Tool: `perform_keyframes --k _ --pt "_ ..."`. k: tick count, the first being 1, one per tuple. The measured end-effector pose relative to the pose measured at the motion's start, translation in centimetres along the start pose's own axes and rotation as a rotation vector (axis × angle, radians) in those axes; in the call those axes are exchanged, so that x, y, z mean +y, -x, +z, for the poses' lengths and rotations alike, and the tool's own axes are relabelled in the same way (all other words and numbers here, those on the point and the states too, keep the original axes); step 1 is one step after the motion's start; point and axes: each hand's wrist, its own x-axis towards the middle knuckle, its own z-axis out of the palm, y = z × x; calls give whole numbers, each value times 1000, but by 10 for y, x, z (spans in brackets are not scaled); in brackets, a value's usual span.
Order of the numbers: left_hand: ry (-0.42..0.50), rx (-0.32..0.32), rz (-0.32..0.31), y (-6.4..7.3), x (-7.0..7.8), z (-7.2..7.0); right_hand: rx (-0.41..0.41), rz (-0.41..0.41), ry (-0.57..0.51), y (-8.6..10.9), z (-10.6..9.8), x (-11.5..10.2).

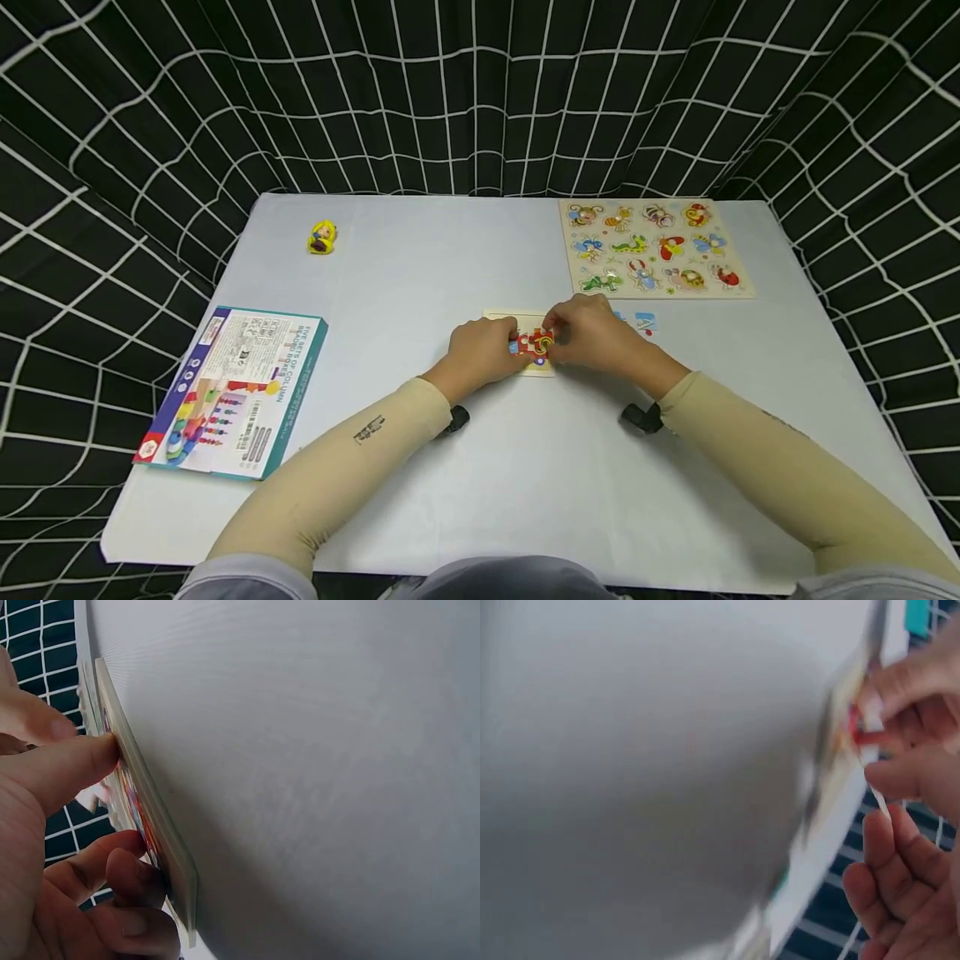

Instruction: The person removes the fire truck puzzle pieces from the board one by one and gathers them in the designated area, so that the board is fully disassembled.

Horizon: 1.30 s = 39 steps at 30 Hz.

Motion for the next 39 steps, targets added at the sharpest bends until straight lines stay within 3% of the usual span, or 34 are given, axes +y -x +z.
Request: perform_keyframes --k 5,11,17,21,26,32,35,39 --pt "41 -1 -12 0 2 0 33 35 27 34 -30 47" --pt "74 -17 -37 1 -2 1 -42 195 12 80 -48 100" --pt "117 -9 -40 -1 -8 3 -63 233 -22 90 -47 115" --pt "152 -51 -35 -3 -10 3 -72 252 -20 88 -47 117" --pt "223 -120 -64 0 -16 -4 -24 176 -22 71 -40 105" --pt "208 -64 -132 9 -27 -4 -74 12 43 19 -18 51" --pt "178 -48 -142 10 -30 -2 -79 -72 94 -6 -3 26" --pt "153 -35 -128 11 -32 0 -56 -128 186 -31 12 3"
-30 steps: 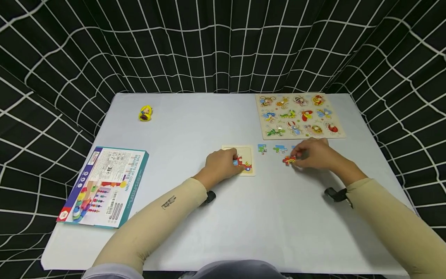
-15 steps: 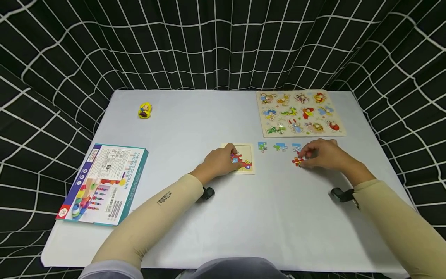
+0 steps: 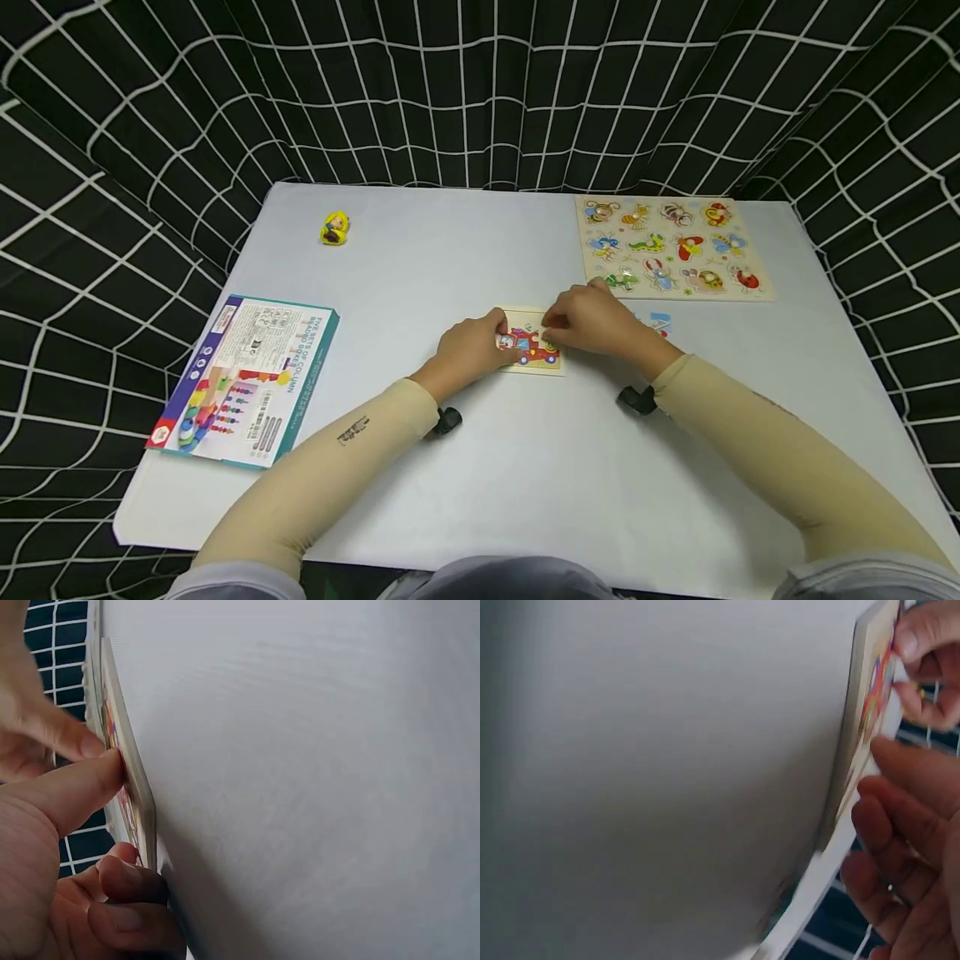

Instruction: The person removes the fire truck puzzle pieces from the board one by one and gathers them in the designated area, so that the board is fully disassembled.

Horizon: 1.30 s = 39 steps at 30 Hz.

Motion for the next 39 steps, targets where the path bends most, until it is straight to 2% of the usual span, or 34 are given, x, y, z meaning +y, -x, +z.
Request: perform_keyframes --k 9,15,19,23,28,31,35,39 --pt "-13 -10 13 -2 0 -2 -64 26 17 -22 0 -23" --pt "-6 -20 17 -1 2 -5 -60 12 58 -23 2 -23" --pt "-13 -29 19 0 3 -6 -38 -12 66 -18 -4 -20" --pt "-11 -17 17 -1 2 -4 -44 54 -7 2 -15 -2" --pt "22 -38 18 -2 -1 0 -111 231 -105 49 -22 37" --pt "58 -57 4 -2 -3 0 -140 267 -145 72 -21 54" --pt "87 -51 -4 -3 -4 -3 -121 267 -157 85 -19 67" --pt "95 -51 8 -6 -1 -5 -131 313 -187 89 -20 75"
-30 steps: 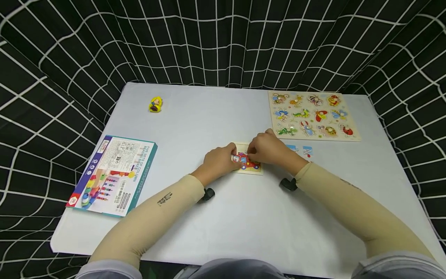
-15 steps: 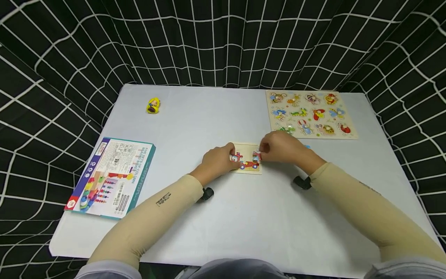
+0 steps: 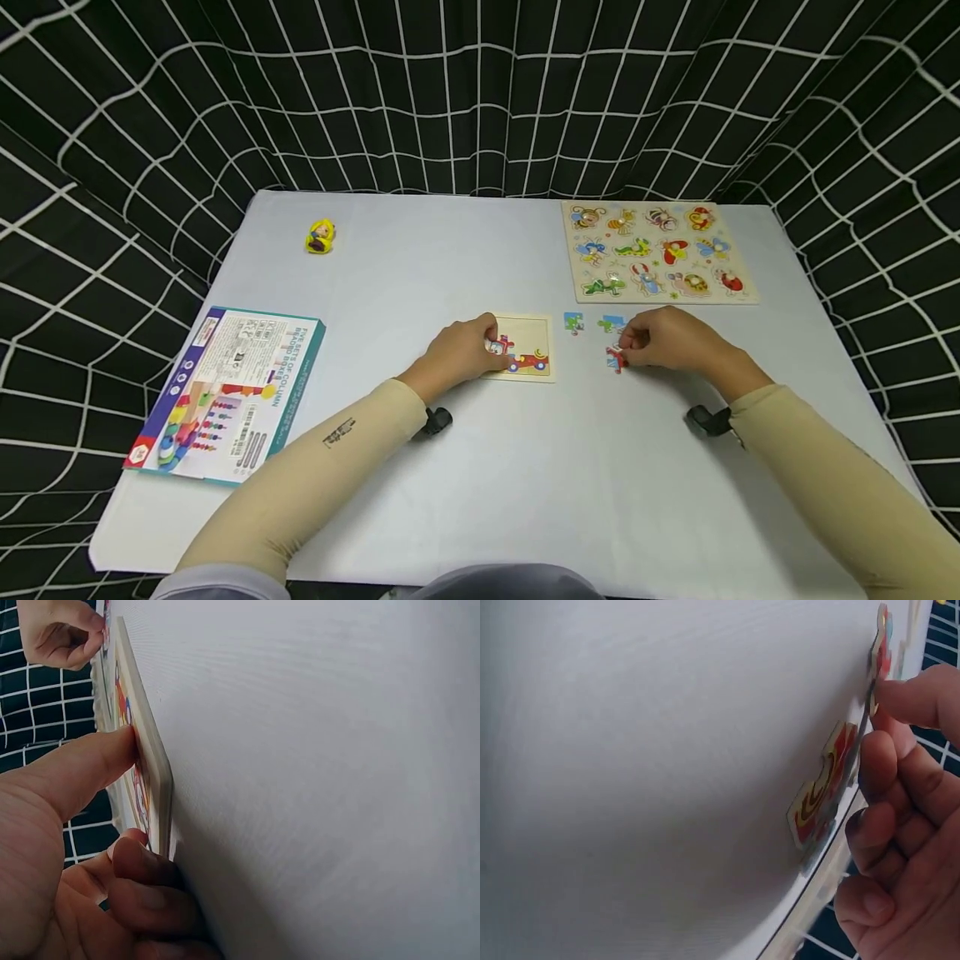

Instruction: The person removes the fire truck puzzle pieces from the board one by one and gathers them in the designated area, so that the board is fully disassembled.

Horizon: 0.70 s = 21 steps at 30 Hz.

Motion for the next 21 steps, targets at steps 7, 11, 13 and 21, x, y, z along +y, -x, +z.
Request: perform_keyframes --k 7,11,13,21 --pt "-28 52 36 4 0 4 -36 8 -84 -9 -5 -12" --pt "-117 102 81 8 5 7 -43 -60 -56 -26 1 -43" --pt "-165 115 95 10 7 7 -47 -107 -15 -37 7 -64" --pt "-178 173 88 22 4 11 -39 -252 84 -73 33 -122"
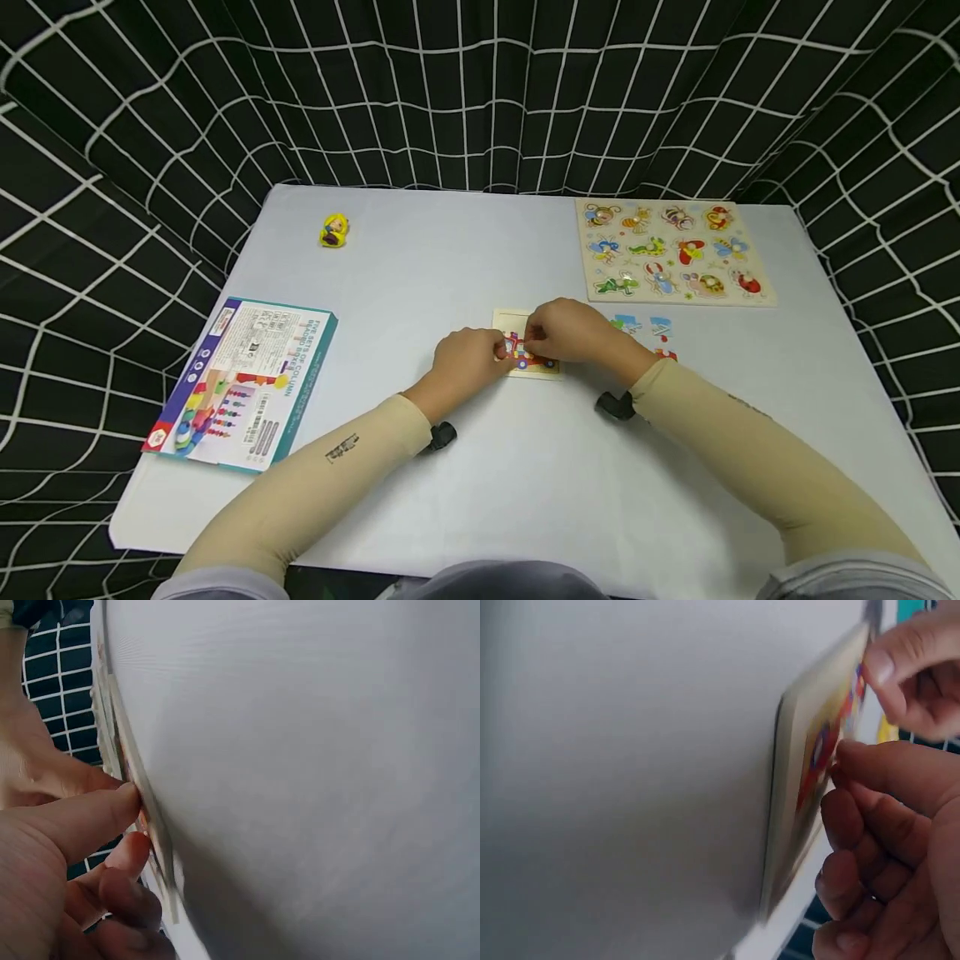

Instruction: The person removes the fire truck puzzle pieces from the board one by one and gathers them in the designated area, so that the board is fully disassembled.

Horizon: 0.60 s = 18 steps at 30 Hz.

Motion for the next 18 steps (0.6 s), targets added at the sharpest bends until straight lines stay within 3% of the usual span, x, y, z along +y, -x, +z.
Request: perform_keyframes --k 11,18 --pt "22 24 -6 1 -1 -2 37 -4 48 -13 5 -9" --pt "-1 17 -24 2 -1 0 67 30 42 -5 -4 -9"
